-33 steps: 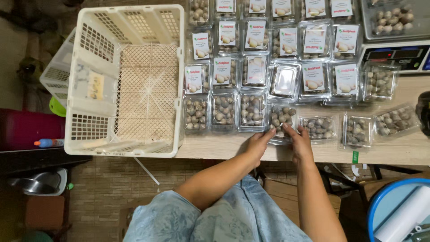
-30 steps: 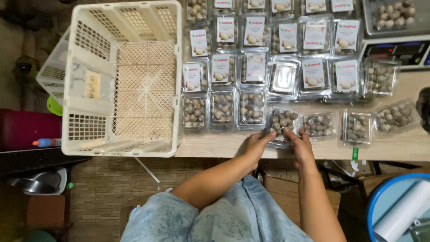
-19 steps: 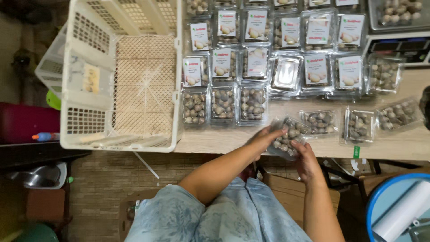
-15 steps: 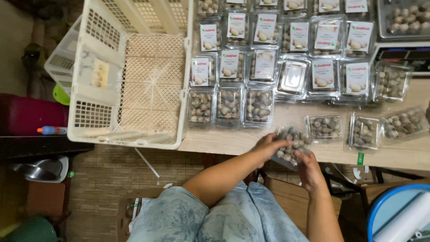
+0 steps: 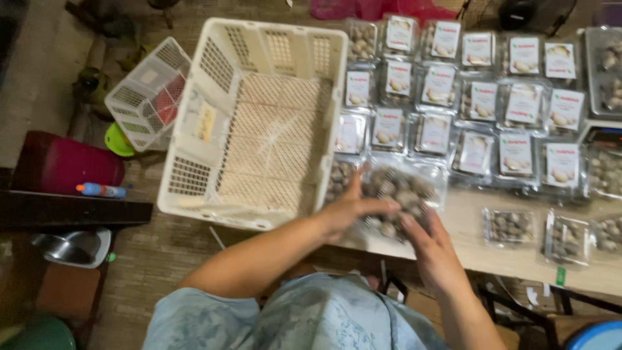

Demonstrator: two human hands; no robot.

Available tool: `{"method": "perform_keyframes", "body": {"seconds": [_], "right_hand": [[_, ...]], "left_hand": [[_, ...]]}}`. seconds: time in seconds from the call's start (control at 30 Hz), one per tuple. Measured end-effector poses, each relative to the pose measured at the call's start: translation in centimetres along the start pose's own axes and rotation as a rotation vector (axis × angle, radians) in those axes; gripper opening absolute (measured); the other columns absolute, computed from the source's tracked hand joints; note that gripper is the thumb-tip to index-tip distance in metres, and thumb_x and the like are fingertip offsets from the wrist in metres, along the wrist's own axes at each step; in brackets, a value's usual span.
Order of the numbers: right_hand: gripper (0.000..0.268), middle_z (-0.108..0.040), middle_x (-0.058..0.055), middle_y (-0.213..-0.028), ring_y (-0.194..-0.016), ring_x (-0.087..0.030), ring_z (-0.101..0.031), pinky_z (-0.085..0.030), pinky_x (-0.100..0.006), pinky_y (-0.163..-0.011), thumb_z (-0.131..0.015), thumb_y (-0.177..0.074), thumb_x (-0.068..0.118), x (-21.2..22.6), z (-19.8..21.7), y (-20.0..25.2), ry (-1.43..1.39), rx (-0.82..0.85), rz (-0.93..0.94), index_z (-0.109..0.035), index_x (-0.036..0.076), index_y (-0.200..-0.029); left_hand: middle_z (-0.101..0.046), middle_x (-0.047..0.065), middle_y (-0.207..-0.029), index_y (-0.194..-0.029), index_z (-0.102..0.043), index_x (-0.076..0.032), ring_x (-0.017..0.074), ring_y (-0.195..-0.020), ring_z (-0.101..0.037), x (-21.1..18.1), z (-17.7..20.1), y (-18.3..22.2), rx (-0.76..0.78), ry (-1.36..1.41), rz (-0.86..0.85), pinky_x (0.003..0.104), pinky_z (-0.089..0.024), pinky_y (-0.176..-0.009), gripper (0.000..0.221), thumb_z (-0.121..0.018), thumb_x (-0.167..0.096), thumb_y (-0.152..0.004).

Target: The person organizes meatball packs into a large white crate, weighs individual meatball bags on a digital scale, seals the bags with tape, and continues organizing the packaged meatballs into the crate.

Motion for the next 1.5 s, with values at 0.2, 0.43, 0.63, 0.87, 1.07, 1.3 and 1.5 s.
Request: {"method": "perform_keyframes", "body": {"seconds": [0.2, 0.43, 0.63, 0.87, 1.07, 1.3, 1.5], "right_hand": [[0.09, -0.039, -0.032, -0.153, -0.141, -0.046, -0.044, -0.041, -0.058, -0.108, -0.067, -0.097, 0.04, 0.4, -18.6, -12.7, 0.031, -0.049, -0.01, -0.02, -0.004, -0.16], [0.084, -0.055, -0.015, -0.138, -0.125, -0.035, -0.053, -0.047, -0.055, -0.088, -0.078, -0.088, 0.045, -6.9, -24.3, -33.0, 0.096, -0.255, -0.05, -0.04, 0.009, -0.154], [0.086, -0.057, -0.027, -0.137, -0.131, -0.04, -0.056, -0.049, -0.052, -0.1, -0.079, -0.083, 0.042, -9.1, -22.2, -37.3, 0.179, -0.496, -0.038, -0.043, 0.003, -0.151], [0.077, -0.048, -0.026, -0.147, -0.138, -0.041, -0.045, -0.034, -0.053, -0.117, -0.07, -0.088, 0.037, -0.7, -24.1, -20.5, 0.777, -0.291, 0.348, -0.04, 0.004, -0.152], [0.067, -0.053, -0.016, -0.138, -0.124, -0.033, -0.053, -0.043, -0.049, -0.107, -0.069, -0.087, 0.035, -8.3, -16.1, -12.4, 1.198, -0.443, 0.552, -0.05, 0.011, -0.147], [0.073, -0.054, -0.022, -0.144, -0.132, -0.037, -0.052, -0.04, -0.045, -0.113, -0.068, -0.092, 0.033, -10.4, -14.9, -12.6, 0.934, -0.32, 0.518, -0.039, 0.0, -0.15], [0.06, -0.065, -0.015, -0.129, -0.12, -0.03, -0.059, -0.05, -0.048, -0.101, -0.064, -0.096, 0.045, -6.7, -8.9, -9.1, 0.851, -0.4, 0.578, -0.054, 0.01, -0.145]], "left_hand": [[-0.041, 0.031, -0.15, -0.16, -0.019, -0.014, 0.0459, -0.136, -0.048, -6.8, 18.7, -4.7, -0.17, 0.281, -0.18, 0.057, -0.051, -0.1, 0.117, -0.088, -0.03, -0.067], [-0.057, 0.018, -0.121, -0.143, -0.038, -0.005, 0.0308, -0.108, -0.063, -6.9, 31.0, -20.0, -0.138, 0.381, -0.184, 0.049, -0.06, -0.083, 0.094, -0.091, -0.03, -0.069], [-0.067, 0.012, -0.103, -0.128, -0.059, -0.007, 0.0234, -0.09, -0.067, -6.0, 32.6, -27.7, -0.134, 0.314, -0.141, 0.04, -0.062, -0.067, 0.078, -0.095, -0.033, -0.065], [-0.053, 0.02, -0.138, -0.141, -0.044, -0.009, 0.0349, -0.127, -0.052, -7.3, 31.5, -26.9, -0.272, 0.194, -0.055, 0.057, -0.042, -0.104, 0.092, -0.084, -0.04, -0.064], [-0.05, 0.015, -0.134, -0.142, -0.044, -0.012, 0.0345, -0.116, -0.045, -5.2, 32.1, -29.1, -0.4, -0.049, -0.166, 0.049, -0.038, -0.092, 0.074, -0.063, -0.044, -0.077], [-0.078, 0.003, -0.101, -0.114, -0.073, -0.018, 0.0193, -0.092, -0.073, -2.4, 33.4, -33.8, -0.502, -0.072, -0.42, 0.032, -0.055, -0.082, 0.041, -0.076, -0.034, -0.076], [-0.047, 0.021, -0.153, -0.156, -0.028, 0.002, 0.0273, -0.144, -0.044, -2.5, 33.7, -31.1, -0.603, -0.257, -0.327, 0.033, -0.028, -0.119, 0.106, -0.073, -0.052, -0.077]]}}
Point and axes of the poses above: each hand's wrist, its own y-axis away from the middle knuckle, its own z-axis out of the back of the hand, x = y × z, the point moved 6 cm from there along -y, towards the middle knuckle
